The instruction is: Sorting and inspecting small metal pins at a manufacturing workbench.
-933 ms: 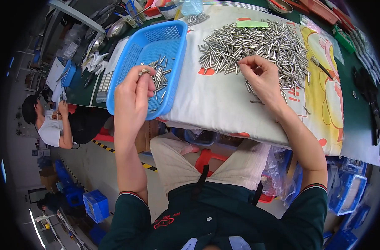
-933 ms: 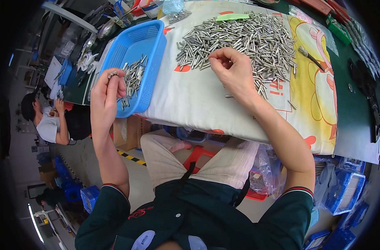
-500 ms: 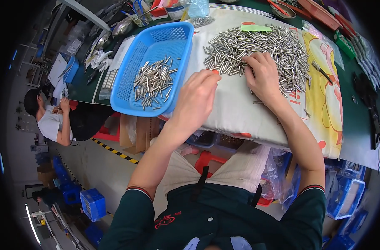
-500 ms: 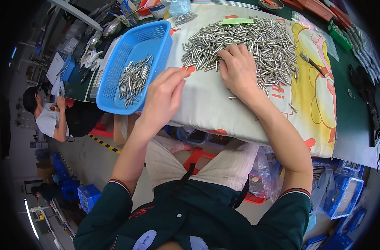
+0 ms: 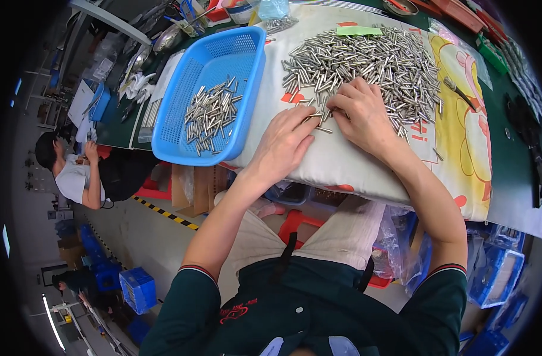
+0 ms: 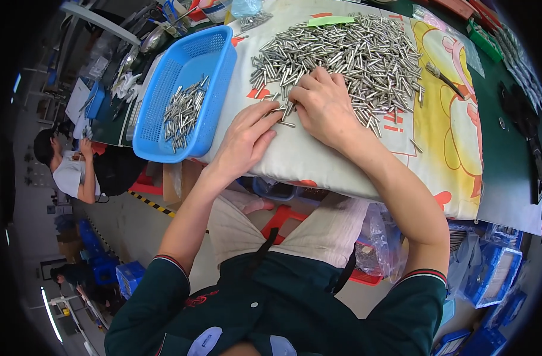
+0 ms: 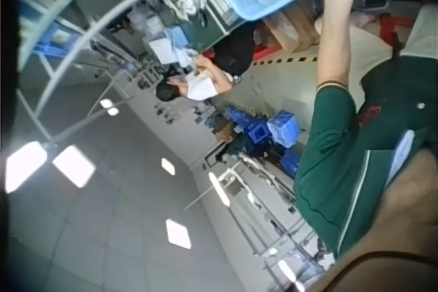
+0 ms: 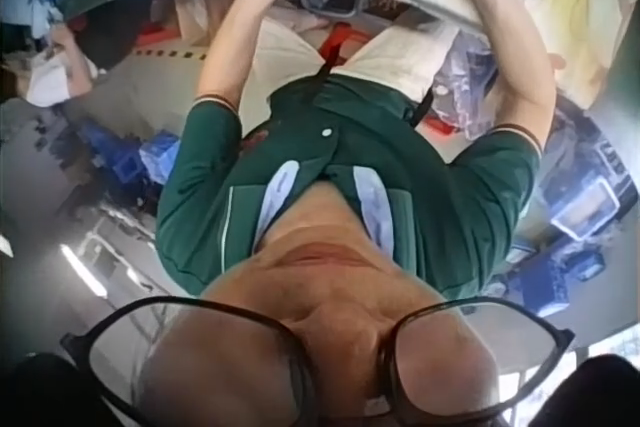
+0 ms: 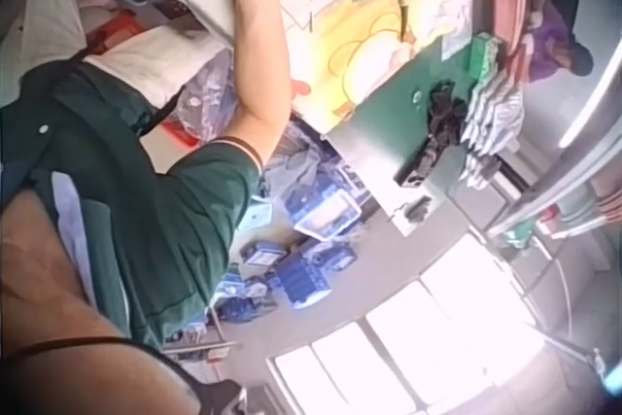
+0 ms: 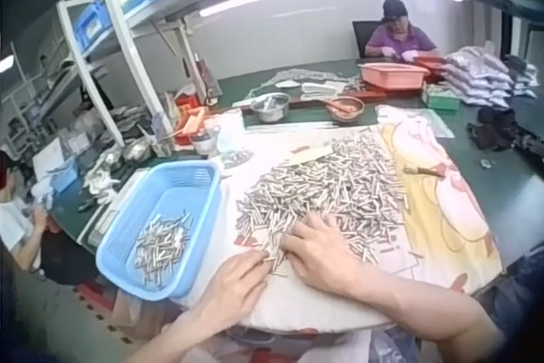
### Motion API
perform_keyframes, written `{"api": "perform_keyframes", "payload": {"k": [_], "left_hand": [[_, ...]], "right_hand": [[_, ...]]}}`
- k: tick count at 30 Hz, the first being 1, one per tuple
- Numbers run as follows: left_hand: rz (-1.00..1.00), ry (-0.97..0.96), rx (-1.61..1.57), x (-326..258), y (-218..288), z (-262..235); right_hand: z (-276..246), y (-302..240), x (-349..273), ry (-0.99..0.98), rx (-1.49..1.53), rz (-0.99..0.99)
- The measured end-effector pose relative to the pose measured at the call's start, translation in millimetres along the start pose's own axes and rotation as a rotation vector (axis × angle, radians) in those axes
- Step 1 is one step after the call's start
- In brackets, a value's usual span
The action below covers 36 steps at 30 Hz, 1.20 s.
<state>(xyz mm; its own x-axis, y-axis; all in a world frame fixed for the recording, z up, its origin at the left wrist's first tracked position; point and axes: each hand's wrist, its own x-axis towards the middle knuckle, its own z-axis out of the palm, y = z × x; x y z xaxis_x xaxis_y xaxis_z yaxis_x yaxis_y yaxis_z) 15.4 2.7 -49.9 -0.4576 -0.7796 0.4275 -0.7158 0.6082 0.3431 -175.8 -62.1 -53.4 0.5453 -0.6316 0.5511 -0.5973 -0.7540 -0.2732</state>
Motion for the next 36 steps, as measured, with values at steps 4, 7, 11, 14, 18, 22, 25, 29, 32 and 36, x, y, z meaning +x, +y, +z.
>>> {"api": "perform_keyframes", "payload": {"k": [4,7,11,14,18,22,25,29,32,36], "left_hand": [[-0.015,0.027,-0.069,-6.9,-4.0,-4.0],[-0.148,0.153,-0.108,-10.8,-6.9,-4.8],[-0.272,0.163,0.003,-13.1,-14.9,-6.5],[-0.304,0.163,-0.015,-6.8,-13.2,-4.6],[-0.282,0.149,-0.031,1.0,-8.1,-3.1],[-0.309,0.143,-0.02,2.4,-9.0,-1.8],[-0.335,0.102,0.055,3.8,-6.8,-7.1],[-0.319,0.093,0.119,8.5,-5.3,-6.9],[-0.266,0.062,0.196,12.7,-6.2,-6.4],[-0.177,0.039,0.309,19.9,-7.4,-3.1]], "right_hand": [[-3.8,-3.9,1.2,-0.074,0.045,-0.029],[-1.5,-2.9,1.9,-0.033,0.065,-0.06],[-7.2,-15.6,5.2,-0.071,0.228,-0.064],[-1.6,-26.9,-0.6,-0.153,0.223,-0.139],[-0.5,-27.7,-0.5,-0.186,0.138,-0.196],[-5.5,-22.7,2.6,-0.134,0.107,-0.19],[-6.6,-14.4,7.2,-0.04,0.199,-0.107],[-5.8,-9.9,6.1,0.064,0.167,-0.083],[-8.0,-11.3,4.9,0.043,0.132,-0.076],[-9.2,-9.6,4.6,0.005,0.122,-0.059]]}}
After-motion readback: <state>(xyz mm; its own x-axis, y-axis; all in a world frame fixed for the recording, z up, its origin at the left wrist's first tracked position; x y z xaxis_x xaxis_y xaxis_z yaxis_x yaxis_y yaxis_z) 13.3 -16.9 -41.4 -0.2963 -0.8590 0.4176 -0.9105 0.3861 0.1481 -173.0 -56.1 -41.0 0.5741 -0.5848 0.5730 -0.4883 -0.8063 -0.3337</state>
